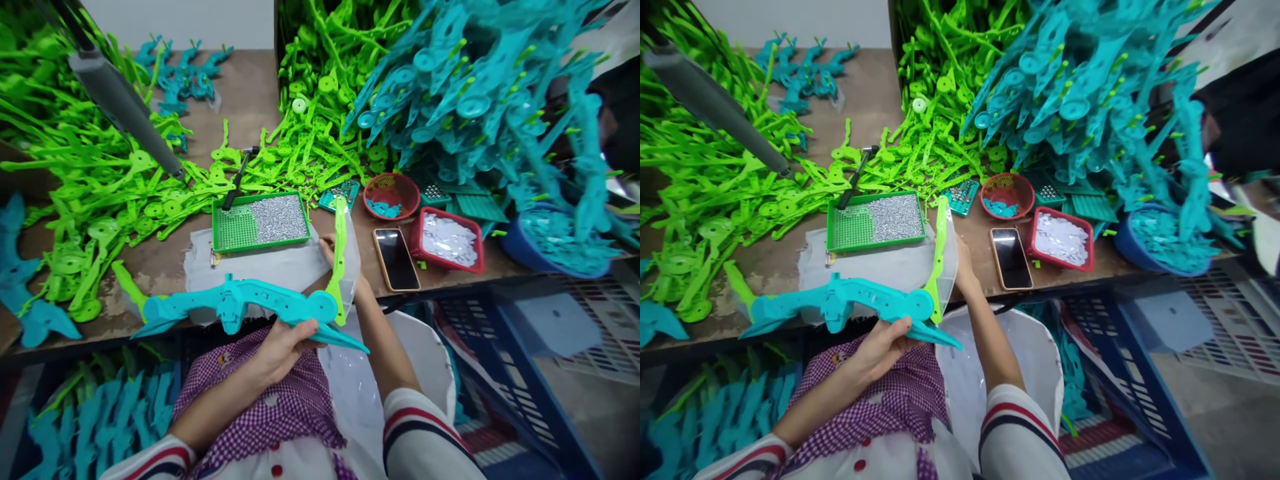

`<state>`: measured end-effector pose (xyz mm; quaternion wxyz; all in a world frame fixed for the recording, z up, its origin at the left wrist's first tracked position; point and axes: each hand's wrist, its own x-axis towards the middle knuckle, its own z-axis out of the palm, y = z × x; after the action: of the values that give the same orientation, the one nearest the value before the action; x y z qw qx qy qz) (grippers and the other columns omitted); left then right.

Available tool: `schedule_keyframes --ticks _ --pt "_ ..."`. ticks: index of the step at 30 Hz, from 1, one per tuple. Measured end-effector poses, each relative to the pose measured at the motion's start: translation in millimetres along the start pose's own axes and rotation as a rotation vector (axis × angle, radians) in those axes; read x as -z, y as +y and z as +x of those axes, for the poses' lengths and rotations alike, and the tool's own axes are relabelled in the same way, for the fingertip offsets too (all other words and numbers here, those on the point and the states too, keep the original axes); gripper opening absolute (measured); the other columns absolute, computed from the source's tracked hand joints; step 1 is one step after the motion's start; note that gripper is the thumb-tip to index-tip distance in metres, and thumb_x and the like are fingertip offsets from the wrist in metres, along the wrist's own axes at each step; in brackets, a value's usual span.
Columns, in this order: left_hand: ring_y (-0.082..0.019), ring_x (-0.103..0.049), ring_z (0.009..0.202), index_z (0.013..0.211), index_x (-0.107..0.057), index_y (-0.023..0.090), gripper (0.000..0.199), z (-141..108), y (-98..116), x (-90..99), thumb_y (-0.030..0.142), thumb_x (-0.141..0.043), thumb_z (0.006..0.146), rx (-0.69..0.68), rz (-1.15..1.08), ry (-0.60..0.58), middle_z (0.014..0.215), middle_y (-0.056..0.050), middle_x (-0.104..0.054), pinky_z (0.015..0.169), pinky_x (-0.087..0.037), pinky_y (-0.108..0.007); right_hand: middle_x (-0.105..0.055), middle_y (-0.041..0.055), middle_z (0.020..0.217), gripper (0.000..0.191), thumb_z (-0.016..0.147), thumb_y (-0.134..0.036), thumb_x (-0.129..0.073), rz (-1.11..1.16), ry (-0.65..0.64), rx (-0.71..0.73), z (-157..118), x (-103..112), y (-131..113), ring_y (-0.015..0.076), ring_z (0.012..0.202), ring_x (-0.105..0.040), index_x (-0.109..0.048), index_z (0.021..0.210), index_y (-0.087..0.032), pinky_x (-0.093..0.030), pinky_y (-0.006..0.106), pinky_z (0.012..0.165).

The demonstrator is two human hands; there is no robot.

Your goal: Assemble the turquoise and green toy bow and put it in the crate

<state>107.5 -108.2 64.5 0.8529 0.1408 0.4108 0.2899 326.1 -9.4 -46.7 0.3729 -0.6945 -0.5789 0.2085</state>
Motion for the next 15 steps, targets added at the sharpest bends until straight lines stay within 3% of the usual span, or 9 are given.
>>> schedule_keyframes --ticks 6,9,15 --pt "-0.023 -0.070 0.086 0.108 -0.070 0.021 0.064 -0.8 10.0 10.4 0.034 -0.094 0.050 -0.032 -0.032 -0.085 0.081 -0.001 -0.075 0.085 -0.055 -0.035 -0.068 0.0081 0.092 0.027 0.089 -0.041 -0.048 -0.092 0.053 -0.002 -20.5 19.5 -10.3 0.0253 0.088 -0.063 -0.068 0.094 -0.024 -0.053 0.040 0.081" --pt "-0.020 -0.069 0.084 0.109 -0.070 0.024 0.066 0.3 12.1 11.4 0.032 -0.094 0.048 -0.045 -0.039 -0.077 0.088 0.000 -0.076 0.085 -0.053 -0.033 -0.067 0.0104 0.100 0.028 0.090 -0.035 -0.045 -0.111 0.070 0.031 -35.8 26.0 -14.2 0.0248 0.096 -0.063 -0.068 0.099 -0.022 -0.053 0.039 0.085" --pt "-0.021 -0.069 0.087 0.101 -0.071 0.023 0.063 7.1 6.2 6.4 0.034 -0.095 0.043 -0.039 -0.016 -0.029 0.087 0.000 -0.075 0.091 -0.051 -0.036 -0.068 0.0105 0.107 0.024 0.089 -0.032 -0.047 -0.211 0.056 0.018 -43.8 16.9 -10.9 0.0267 0.100 -0.061 -0.069 0.094 -0.023 -0.052 0.044 0.089"
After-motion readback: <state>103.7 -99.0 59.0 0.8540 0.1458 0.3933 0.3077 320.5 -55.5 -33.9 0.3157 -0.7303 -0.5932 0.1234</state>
